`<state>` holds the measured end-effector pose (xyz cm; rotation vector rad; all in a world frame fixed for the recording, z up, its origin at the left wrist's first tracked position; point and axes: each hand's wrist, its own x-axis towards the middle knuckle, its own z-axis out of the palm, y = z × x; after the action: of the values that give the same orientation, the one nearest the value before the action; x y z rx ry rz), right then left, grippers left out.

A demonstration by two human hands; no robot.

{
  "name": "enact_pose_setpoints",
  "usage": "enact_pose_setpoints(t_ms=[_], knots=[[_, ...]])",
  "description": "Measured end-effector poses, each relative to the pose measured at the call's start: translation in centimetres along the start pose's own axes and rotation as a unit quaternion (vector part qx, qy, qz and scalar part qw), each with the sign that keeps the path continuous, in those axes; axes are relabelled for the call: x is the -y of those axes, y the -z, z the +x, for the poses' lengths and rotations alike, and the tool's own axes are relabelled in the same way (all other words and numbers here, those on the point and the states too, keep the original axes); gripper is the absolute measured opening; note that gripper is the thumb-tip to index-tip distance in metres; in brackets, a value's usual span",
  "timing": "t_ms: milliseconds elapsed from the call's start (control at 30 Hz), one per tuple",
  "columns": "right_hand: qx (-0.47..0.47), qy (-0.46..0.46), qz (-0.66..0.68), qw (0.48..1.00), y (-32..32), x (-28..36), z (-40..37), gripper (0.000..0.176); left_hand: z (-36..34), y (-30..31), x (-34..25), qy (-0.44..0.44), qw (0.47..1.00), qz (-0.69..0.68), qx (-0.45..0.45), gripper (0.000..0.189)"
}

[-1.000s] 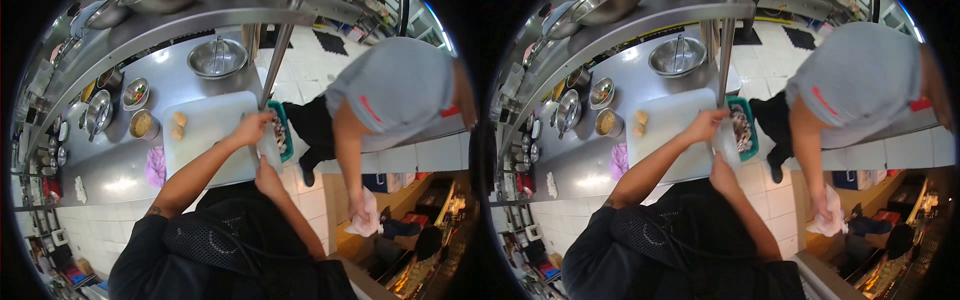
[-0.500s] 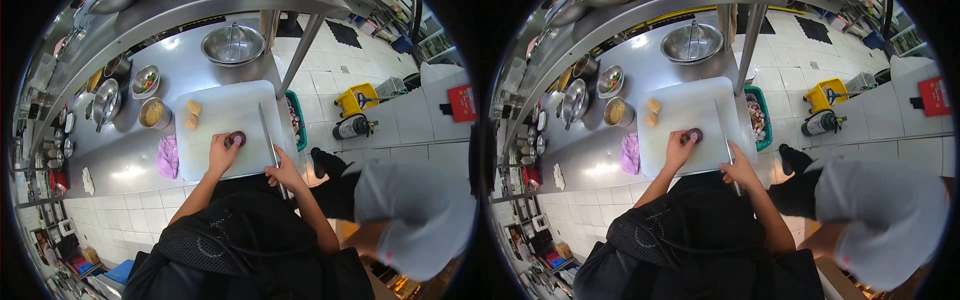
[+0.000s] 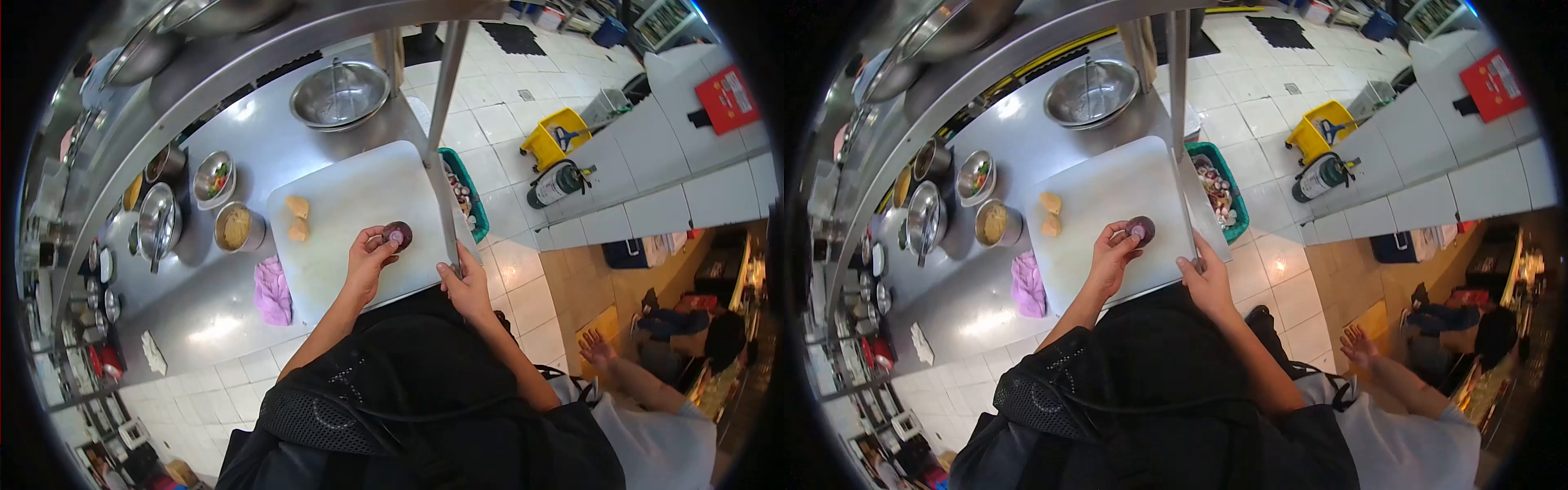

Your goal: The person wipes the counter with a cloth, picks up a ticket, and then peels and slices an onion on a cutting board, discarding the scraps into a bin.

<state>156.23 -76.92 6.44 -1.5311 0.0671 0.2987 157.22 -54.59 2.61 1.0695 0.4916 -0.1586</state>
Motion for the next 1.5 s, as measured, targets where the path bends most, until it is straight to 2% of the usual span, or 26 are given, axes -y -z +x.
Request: enact_pose_setpoints(t_ms=[100, 167, 233, 300, 367, 433, 500, 567, 633, 700, 767, 800, 833, 900, 933, 967, 1033, 1200, 1300, 1400, 1467, 1500], knots=[[-0.058, 0.033, 0.018, 0.998, 1.2, 0.0, -0.1, 0.069, 1.3, -2.3, -0.6, 0.000, 0.999, 0.013, 0.040, 0.048], [-0.087, 0.050, 0.023, 0.995, 2.5, -0.9, 1.5, 0.069, 2.9, -3.9, -0.6, -0.005, 0.992, 0.070, 0.102, 0.053], [-0.125, 0.046, -0.028, 0.991, 4.2, -0.2, 2.8, 0.068, 4.5, -6.1, -0.3, -0.003, 0.988, 0.092, 0.121, 0.053], [-0.120, 0.052, -0.071, 0.989, 6.4, 1.0, 3.1, 0.073, 6.1, -8.9, -0.6, 0.003, 0.988, 0.099, 0.121, 0.050], [-0.120, 0.116, -0.025, 0.986, 8.3, 1.9, 4.9, 0.077, 7.4, -11.5, -0.6, -0.003, 0.989, 0.104, 0.104, 0.048], [-0.119, 0.097, 0.003, 0.988, 10.7, 2.7, 7.4, 0.078, 8.9, -14.1, -0.3, 0.049, 0.994, 0.063, 0.076, 0.047], [-0.053, 0.038, 0.056, 0.996, 13.9, 2.7, 11.1, 0.079, 10.9, -16.7, 1.2, 0.077, 0.995, 0.034, 0.053, 0.044], [-0.028, 0.005, 0.027, 0.999, 17.4, 0.8, 15.4, 0.074, 13.4, -19.8, 3.0, 0.108, 0.993, -0.044, -0.005, 0.040], [-0.028, -0.066, 0.041, 0.997, 20.4, -1.4, 20.1, 0.070, 16.0, -23.3, 5.1, 0.122, 0.990, -0.054, -0.051, 0.041], [-0.028, -0.106, 0.004, 0.994, 23.2, -3.9, 24.0, 0.067, 18.4, -25.7, 8.3, 0.137, 0.977, -0.065, -0.153, 0.051], [0.027, -0.119, -0.252, 0.960, 25.8, -5.9, 27.2, 0.078, 20.9, -27.0, 11.4, 0.154, 0.960, -0.083, -0.217, 0.052], [0.067, -0.152, -0.277, 0.946, 26.4, -5.9, 28.6, 0.088, 22.7, -26.3, 13.8, 0.164, 0.951, -0.099, -0.243, 0.052], [0.086, -0.166, -0.278, 0.942, 26.9, -6.7, 29.6, 0.088, 23.7, -26.0, 15.5, 0.173, 0.940, -0.117, -0.271, 0.052], [0.195, -0.201, -0.305, 0.910, 27.3, -8.4, 31.3, 0.093, 25.1, -26.4, 18.2, 0.182, 0.913, -0.135, -0.338, 0.050], [0.199, -0.162, -0.301, 0.918, 27.0, -10.0, 31.7, 0.098, 26.1, -26.6, 18.9, 0.182, 0.897, -0.144, -0.377, 0.048], [0.210, -0.167, -0.300, 0.915, 27.4, -11.4, 32.4, 0.098, 26.9, -26.7, 19.5, 0.185, 0.891, -0.146, -0.388, 0.048], [0.299, -0.230, -0.329, 0.866, 27.1, -10.2, 34.0, 0.101, 27.3, -26.7, 21.0, 0.117, 0.897, -0.203, -0.376, 0.041], [0.354, -0.219, -0.336, 0.845, 26.8, -13.0, 36.4, 0.102, 29.1, -26.7, 22.8, 0.128, 0.886, -0.209, -0.393, 0.037], [0.346, -0.181, -0.352, 0.851, 26.8, -14.1, 37.6, 0.103, 29.5, -26.6, 23.6, 0.110, 0.884, -0.209, -0.403, 0.038], [0.386, -0.189, -0.360, 0.828, 26.8, -14.6, 38.4, 0.101, 29.5, -26.4, 24.2, 0.108, 0.878, -0.211, -0.415, 0.038], [0.390, -0.187, -0.337, 0.836, 26.8, -15.7, 38.6, 0.093, 29.7, -25.9, 24.7, 0.110, 0.868, -0.214, -0.434, 0.038], [0.398, -0.190, -0.337, 0.832, 27.0, -17.1, 38.8, 0.093, 29.6, -25.3, 25.5, 0.098, 0.878, -0.214, -0.416, 0.038]])
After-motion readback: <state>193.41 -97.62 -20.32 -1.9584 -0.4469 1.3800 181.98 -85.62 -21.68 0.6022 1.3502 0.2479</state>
